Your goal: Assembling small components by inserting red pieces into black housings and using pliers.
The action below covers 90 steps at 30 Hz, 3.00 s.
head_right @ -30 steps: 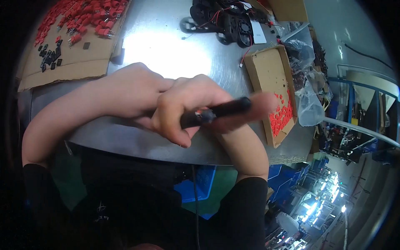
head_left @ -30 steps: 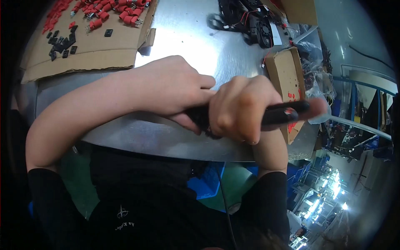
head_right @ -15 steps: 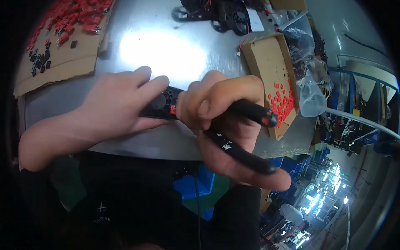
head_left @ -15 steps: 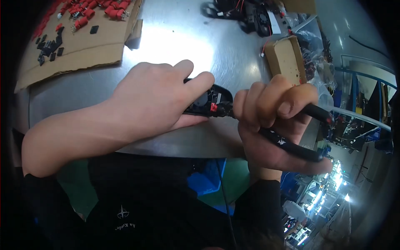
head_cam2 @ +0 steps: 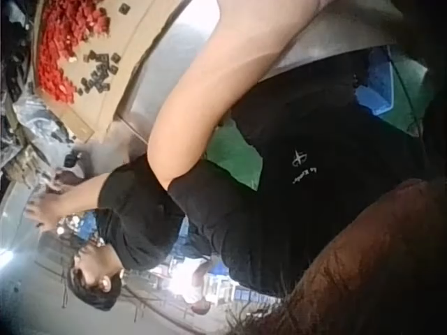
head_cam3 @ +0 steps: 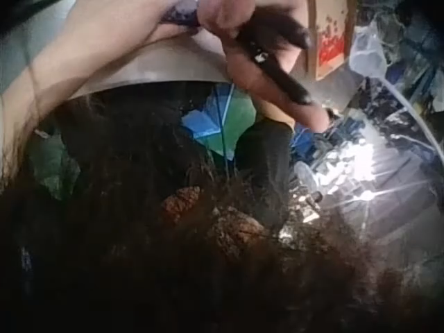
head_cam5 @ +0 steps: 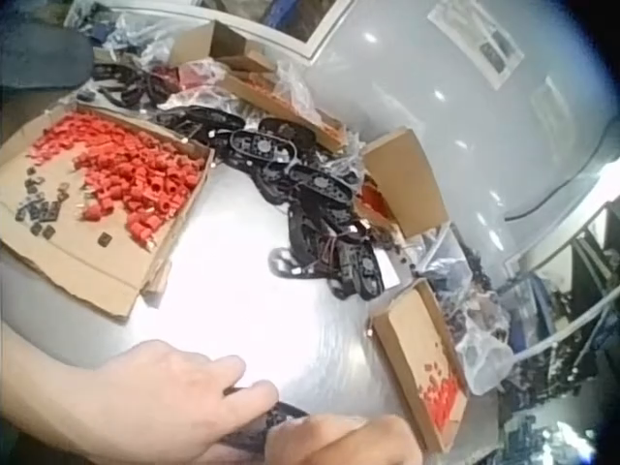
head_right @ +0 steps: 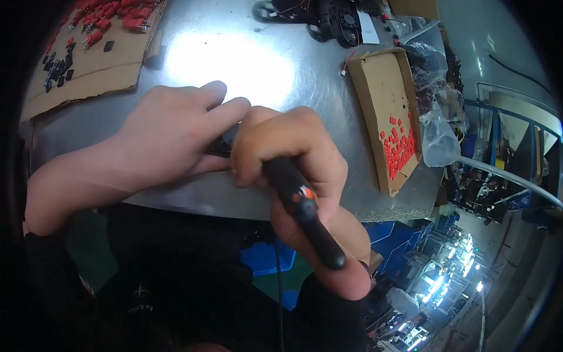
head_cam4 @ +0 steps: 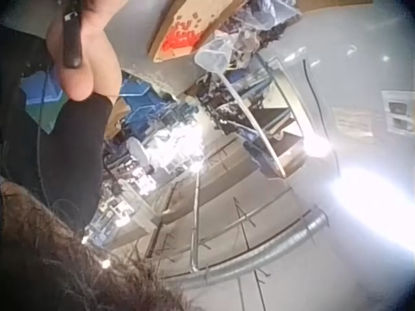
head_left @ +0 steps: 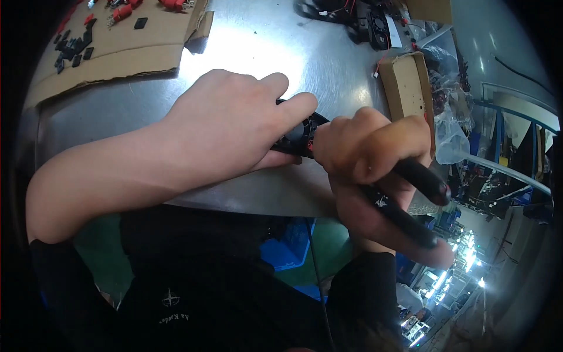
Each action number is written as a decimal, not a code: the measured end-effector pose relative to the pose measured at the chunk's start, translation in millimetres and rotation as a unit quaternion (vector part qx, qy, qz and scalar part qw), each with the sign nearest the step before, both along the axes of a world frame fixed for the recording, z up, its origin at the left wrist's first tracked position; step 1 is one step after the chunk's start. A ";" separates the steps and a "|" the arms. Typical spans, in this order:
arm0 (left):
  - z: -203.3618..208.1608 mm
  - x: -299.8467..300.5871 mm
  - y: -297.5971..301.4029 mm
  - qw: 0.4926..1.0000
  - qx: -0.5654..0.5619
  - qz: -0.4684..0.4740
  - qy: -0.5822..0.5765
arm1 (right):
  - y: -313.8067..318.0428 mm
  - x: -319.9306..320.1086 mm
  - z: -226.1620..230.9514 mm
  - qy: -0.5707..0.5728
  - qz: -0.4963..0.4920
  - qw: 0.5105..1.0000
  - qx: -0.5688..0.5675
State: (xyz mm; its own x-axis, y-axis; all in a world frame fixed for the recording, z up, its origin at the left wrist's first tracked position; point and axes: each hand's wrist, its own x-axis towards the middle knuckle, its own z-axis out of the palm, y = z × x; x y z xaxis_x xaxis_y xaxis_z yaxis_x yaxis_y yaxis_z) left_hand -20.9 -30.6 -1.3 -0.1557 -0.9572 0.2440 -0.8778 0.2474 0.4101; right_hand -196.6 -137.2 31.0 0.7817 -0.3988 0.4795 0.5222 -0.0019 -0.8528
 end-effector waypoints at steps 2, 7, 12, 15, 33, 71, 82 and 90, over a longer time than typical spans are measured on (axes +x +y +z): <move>-4.5 3.2 -3.8 1.000 -0.003 -0.005 -0.001 | -4.6 -1.5 -1.4 0.003 0.028 1.000 0.014; -9.3 9.3 -17.8 0.998 -0.034 -0.051 -0.023 | -29.4 4.2 -5.3 -0.003 0.041 0.985 0.167; -15.5 13.9 -24.3 0.995 -0.060 -0.082 -0.006 | -43.2 8.1 -6.0 -0.014 0.167 0.978 0.121; -16.4 16.4 -27.6 0.993 -0.064 -0.104 -0.001 | -42.9 15.9 -8.9 -0.033 0.226 0.967 0.112; -13.2 19.2 -32.9 0.981 -0.027 -0.191 -0.007 | -50.5 37.4 -4.5 0.007 0.416 0.888 0.196; -5.3 6.8 -17.9 0.995 0.041 -0.086 0.011 | 5.8 8.5 4.0 0.077 -0.033 0.996 0.003; -16.6 12.2 -27.1 0.989 -0.018 -0.148 0.007 | -54.9 32.9 -12.3 -0.062 0.431 0.896 0.082; -16.2 13.8 -30.6 0.987 -0.041 -0.153 0.011 | -34.2 23.4 -3.2 0.044 0.351 0.926 0.129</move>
